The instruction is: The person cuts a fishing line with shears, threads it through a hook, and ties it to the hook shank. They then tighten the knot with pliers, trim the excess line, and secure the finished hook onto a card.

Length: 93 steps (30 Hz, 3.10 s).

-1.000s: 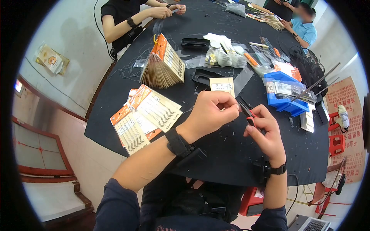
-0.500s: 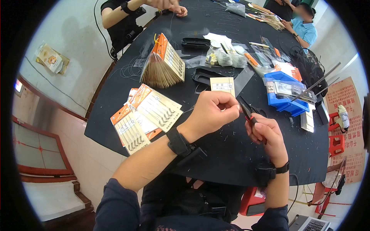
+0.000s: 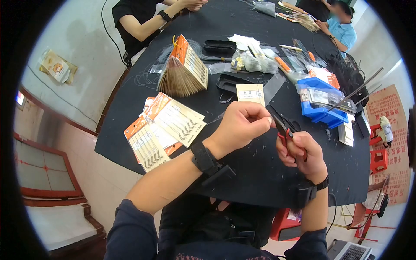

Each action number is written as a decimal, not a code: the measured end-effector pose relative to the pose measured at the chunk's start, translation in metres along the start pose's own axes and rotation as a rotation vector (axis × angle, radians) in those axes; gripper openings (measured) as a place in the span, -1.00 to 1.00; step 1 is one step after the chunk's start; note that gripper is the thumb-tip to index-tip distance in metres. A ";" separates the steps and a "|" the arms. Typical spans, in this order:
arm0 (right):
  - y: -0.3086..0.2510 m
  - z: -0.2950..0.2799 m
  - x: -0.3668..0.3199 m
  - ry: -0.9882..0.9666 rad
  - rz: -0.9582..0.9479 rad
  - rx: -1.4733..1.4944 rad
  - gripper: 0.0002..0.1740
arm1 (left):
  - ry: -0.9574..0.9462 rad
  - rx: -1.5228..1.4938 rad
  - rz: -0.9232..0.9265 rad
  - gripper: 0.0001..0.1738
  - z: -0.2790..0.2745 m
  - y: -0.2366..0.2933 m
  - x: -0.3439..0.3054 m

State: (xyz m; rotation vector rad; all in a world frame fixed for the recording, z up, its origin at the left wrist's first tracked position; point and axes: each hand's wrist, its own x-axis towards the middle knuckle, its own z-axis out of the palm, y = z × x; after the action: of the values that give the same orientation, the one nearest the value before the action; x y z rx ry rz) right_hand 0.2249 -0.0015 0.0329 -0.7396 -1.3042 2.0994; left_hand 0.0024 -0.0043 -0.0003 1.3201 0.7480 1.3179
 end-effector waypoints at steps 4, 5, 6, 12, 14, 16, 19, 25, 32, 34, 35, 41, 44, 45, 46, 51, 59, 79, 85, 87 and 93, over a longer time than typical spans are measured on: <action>-0.001 -0.004 -0.001 -0.050 0.068 0.092 -0.43 | -0.005 -0.002 -0.015 -0.86 0.001 0.001 -0.001; -0.002 -0.005 0.000 -0.063 0.081 0.107 -0.43 | -0.009 -0.005 -0.020 -0.86 0.001 0.001 -0.001; -0.002 -0.005 0.000 -0.074 0.091 0.124 -0.43 | -0.013 -0.009 -0.025 -0.85 0.001 0.000 -0.001; -0.001 -0.010 -0.001 -0.125 0.168 0.267 -0.44 | -0.019 -0.016 -0.037 -0.85 0.002 -0.002 -0.001; -0.001 -0.010 0.000 -0.144 0.182 0.317 -0.44 | -0.030 -0.031 -0.027 -0.84 0.002 -0.002 0.000; -0.001 -0.009 -0.001 -0.142 0.179 0.333 -0.44 | -0.031 -0.055 -0.010 -0.84 0.003 -0.004 0.000; -0.001 -0.010 -0.001 -0.163 0.187 0.369 -0.44 | -0.022 -0.091 0.009 -0.83 0.005 -0.008 0.001; -0.002 -0.014 -0.001 -0.197 0.215 0.445 -0.43 | -0.047 -0.038 -0.018 -0.82 0.005 -0.004 0.001; -0.001 -0.019 -0.001 -0.211 0.265 0.531 -0.43 | -0.055 -0.072 -0.007 -0.82 0.004 -0.011 0.003; -0.001 -0.019 -0.001 -0.220 0.273 0.535 -0.43 | -0.058 -0.087 -0.005 -0.82 0.005 -0.012 0.003; -0.002 -0.019 -0.002 -0.224 0.276 0.538 -0.43 | -0.059 -0.096 -0.001 -0.82 0.006 -0.012 0.002; 0.003 -0.023 -0.001 -0.283 0.285 0.612 -0.42 | -0.081 -0.107 -0.018 -0.80 0.007 -0.006 0.003; 0.004 -0.023 0.000 -0.279 0.291 0.628 -0.42 | -0.078 -0.120 -0.007 -0.80 0.007 -0.008 0.004; 0.004 -0.022 0.000 -0.273 0.291 0.626 -0.42 | -0.077 -0.127 -0.001 -0.81 0.007 -0.008 0.004; 0.003 -0.022 0.001 -0.270 0.290 0.623 -0.42 | -0.058 -0.139 -0.017 -0.81 0.006 -0.010 0.003; 0.002 -0.010 0.004 -0.012 0.055 0.157 -0.43 | 0.027 -0.120 -0.061 -0.82 0.003 -0.012 0.007; -0.017 -0.021 -0.010 0.324 -0.406 -0.119 -0.50 | 0.050 -0.076 -0.089 -0.84 -0.003 -0.012 0.007; 0.013 0.024 0.000 0.704 -0.179 -1.337 -0.77 | 0.053 -0.148 -0.080 -0.83 -0.004 -0.013 0.006; 0.009 0.028 -0.001 0.711 -0.194 -1.414 -0.78 | 0.040 -0.083 -0.074 -0.85 -0.003 -0.011 0.006; 0.007 0.026 -0.001 0.671 -0.163 -1.333 -0.78 | 0.040 -0.087 -0.074 -0.85 -0.003 -0.011 0.005; 0.004 0.000 0.002 0.783 -0.262 -1.205 -0.82 | 0.050 -0.105 -0.069 -0.85 -0.004 -0.011 0.005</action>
State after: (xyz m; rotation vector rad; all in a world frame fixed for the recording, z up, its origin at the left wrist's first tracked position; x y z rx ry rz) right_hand 0.2226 -0.0018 0.0289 -1.5203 -1.9060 0.4823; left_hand 0.0027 0.0040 -0.0097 1.1720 0.7423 1.3207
